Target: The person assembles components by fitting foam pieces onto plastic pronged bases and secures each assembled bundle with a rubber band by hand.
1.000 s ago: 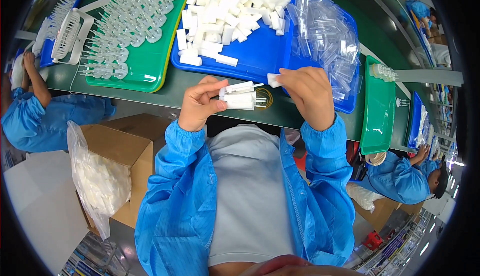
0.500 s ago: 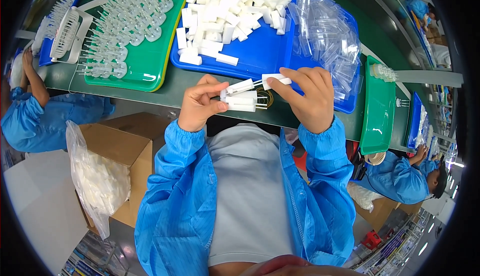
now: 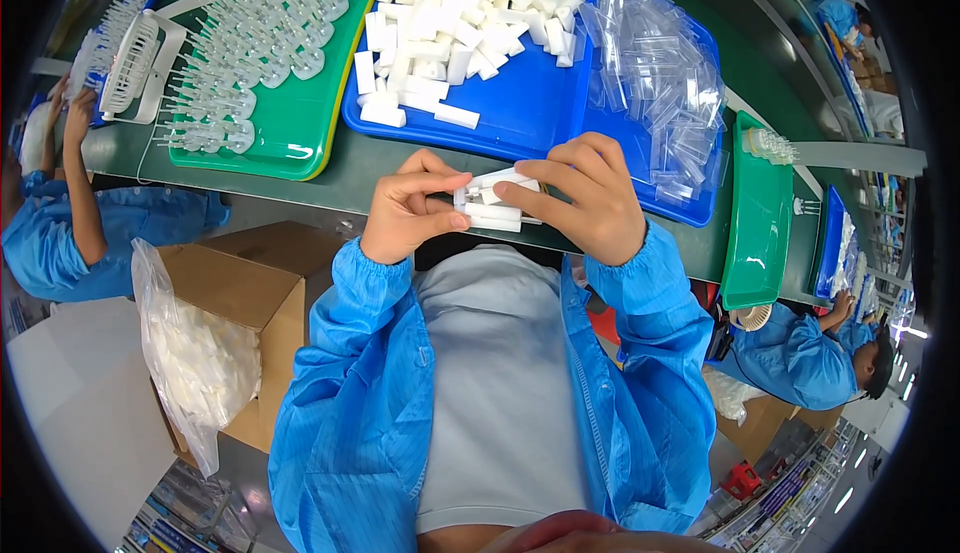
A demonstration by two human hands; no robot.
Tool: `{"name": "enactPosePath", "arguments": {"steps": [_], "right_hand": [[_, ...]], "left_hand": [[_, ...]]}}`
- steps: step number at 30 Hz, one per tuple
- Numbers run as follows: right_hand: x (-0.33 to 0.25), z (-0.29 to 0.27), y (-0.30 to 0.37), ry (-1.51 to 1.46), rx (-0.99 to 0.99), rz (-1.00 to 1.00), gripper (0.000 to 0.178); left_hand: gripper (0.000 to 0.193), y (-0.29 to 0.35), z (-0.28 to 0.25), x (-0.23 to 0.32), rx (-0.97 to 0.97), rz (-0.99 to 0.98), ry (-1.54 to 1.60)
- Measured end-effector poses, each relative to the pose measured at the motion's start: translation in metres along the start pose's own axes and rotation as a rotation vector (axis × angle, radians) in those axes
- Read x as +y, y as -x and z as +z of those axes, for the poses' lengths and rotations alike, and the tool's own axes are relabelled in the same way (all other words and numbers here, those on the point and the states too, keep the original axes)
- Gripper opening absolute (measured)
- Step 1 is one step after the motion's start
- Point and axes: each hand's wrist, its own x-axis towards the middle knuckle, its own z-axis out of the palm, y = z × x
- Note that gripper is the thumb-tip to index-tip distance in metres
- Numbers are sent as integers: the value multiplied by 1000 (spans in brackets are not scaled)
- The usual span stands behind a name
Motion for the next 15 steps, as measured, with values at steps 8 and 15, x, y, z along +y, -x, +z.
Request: {"name": "enactPosePath", "arguments": {"steps": [8, 15], "right_hand": [[5, 6, -5, -37, 105, -141, 35], [10, 21, -6, -179, 110, -220, 33]], "left_hand": [[46, 1, -2, -2, -13, 5, 24], [46, 0, -8, -4, -94, 4, 21]]}}
